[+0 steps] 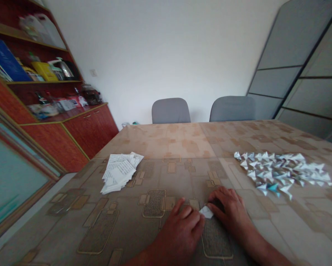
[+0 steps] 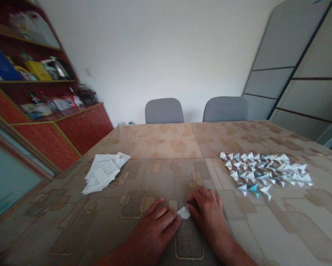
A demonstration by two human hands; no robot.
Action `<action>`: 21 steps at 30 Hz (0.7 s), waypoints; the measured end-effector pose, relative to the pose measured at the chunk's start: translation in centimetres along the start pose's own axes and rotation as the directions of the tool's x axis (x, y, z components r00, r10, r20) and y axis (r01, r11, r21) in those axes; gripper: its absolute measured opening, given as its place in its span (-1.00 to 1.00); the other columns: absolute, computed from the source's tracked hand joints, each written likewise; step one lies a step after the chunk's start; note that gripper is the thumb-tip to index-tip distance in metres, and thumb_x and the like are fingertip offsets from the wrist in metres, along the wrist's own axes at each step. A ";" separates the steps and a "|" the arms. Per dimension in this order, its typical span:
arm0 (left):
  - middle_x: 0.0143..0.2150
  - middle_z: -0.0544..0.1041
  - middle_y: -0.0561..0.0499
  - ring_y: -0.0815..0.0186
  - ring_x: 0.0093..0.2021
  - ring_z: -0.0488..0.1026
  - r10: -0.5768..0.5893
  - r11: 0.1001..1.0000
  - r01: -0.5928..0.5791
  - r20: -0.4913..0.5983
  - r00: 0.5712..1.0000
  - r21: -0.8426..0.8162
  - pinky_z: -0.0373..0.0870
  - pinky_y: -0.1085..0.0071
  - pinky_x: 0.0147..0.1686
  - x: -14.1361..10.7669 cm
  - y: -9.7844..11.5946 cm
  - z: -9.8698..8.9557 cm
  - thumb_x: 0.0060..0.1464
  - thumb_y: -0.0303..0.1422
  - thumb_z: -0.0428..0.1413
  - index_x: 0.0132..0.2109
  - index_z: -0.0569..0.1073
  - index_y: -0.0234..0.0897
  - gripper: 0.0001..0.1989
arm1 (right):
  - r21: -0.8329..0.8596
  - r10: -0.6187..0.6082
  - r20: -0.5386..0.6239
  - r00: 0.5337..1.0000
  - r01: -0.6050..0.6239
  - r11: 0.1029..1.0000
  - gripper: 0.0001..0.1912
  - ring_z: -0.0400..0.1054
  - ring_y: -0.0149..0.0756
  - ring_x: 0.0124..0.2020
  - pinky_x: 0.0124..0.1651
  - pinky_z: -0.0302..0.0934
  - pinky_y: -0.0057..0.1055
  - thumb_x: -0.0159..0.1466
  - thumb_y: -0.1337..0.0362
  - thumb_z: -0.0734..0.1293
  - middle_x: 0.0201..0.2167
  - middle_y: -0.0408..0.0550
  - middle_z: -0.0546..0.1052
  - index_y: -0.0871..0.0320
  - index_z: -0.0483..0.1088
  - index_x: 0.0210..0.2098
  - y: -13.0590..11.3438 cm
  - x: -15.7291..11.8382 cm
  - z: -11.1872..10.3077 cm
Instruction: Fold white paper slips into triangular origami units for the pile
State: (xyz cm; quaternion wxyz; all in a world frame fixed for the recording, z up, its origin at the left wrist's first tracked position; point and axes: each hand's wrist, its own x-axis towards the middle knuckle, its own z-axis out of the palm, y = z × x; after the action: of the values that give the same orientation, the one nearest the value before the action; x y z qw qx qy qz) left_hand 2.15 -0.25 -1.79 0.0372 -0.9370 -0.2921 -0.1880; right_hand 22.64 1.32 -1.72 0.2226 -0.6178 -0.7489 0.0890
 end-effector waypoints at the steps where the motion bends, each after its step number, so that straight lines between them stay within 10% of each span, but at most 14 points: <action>1: -0.19 0.50 -0.03 0.24 -0.17 0.39 0.008 1.000 -0.008 0.004 1.000 -0.002 0.16 0.07 0.19 0.0 -0.1 -0.1 0.29 -0.40 -0.01 0.03 0.38 -0.33 -0.78 | 0.010 0.002 0.002 1.000 -0.002 1.000 -0.96 0.34 -0.12 -0.22 -0.15 0.12 -0.19 0.20 0.33 0.36 -0.31 -0.09 0.51 0.06 0.44 -0.36 0.3 0.0 -0.1; 21: -0.16 0.50 0.01 0.26 -0.11 0.38 -0.040 0.995 0.042 0.025 0.999 -0.086 0.09 0.09 0.21 -0.4 -0.5 -0.8 0.27 -0.40 0.04 -0.02 0.42 -0.27 -0.83 | 0.040 -0.048 0.068 0.997 0.045 0.998 -0.86 0.36 -0.12 -0.21 -0.18 0.18 -0.24 0.07 0.27 0.43 -0.27 -0.10 0.50 0.00 0.46 -0.34 1.6 0.1 -0.3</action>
State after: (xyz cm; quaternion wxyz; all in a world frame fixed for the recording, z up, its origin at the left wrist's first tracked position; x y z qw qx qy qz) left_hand 1.30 -0.17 -1.21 -0.0106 -0.9337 -0.3032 -0.1903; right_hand 24.23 1.69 -2.09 0.2103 -0.5923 -0.7686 0.1196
